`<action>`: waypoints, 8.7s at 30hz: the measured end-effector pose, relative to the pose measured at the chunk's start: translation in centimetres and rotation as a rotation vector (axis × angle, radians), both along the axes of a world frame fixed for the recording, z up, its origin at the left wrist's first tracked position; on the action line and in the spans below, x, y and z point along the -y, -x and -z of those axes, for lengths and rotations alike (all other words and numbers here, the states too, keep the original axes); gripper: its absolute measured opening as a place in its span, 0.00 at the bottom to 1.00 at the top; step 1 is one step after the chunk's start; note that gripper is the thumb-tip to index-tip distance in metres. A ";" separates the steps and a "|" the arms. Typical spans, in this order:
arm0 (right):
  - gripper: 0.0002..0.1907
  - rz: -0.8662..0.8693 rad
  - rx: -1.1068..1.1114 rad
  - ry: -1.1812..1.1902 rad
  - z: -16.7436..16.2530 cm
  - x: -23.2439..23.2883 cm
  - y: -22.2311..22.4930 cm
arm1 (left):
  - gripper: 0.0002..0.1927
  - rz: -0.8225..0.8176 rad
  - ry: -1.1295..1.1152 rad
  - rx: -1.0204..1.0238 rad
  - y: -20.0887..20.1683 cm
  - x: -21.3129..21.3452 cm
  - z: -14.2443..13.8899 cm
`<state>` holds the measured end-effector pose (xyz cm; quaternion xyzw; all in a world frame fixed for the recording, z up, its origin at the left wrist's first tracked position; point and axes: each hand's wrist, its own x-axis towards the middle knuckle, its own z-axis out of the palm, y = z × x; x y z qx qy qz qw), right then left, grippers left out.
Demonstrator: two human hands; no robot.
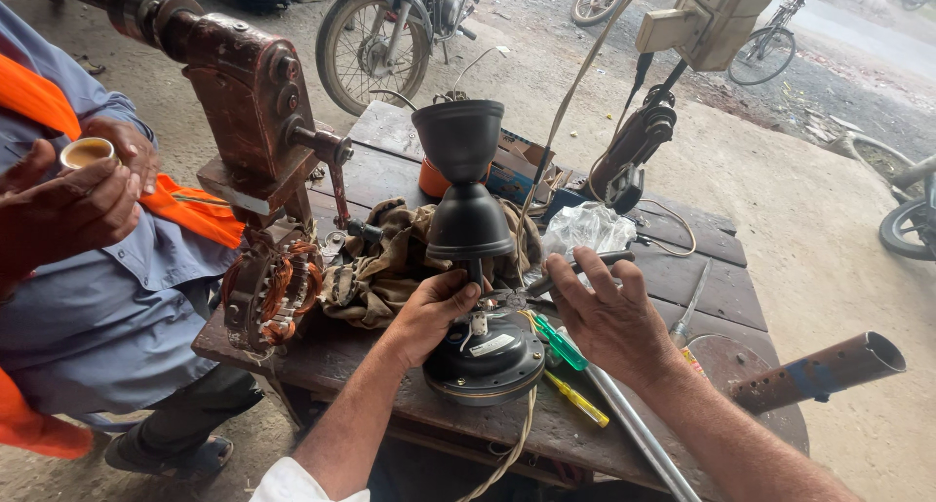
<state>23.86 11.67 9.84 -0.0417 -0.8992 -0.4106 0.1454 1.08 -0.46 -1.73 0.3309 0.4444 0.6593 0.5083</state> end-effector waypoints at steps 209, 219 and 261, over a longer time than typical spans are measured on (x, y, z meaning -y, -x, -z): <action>0.16 0.269 -0.655 1.332 9.8 16.1 -11.6 | 0.09 -0.158 0.207 0.214 -14.6 11.8 -4.1; 0.16 0.346 -0.585 1.307 9.4 16.3 -11.6 | 0.11 -0.177 0.183 0.195 -14.7 12.0 -4.0; 0.14 0.730 -0.918 1.569 12.8 16.8 -17.2 | 0.23 0.260 0.323 -1.314 -17.7 0.4 -4.4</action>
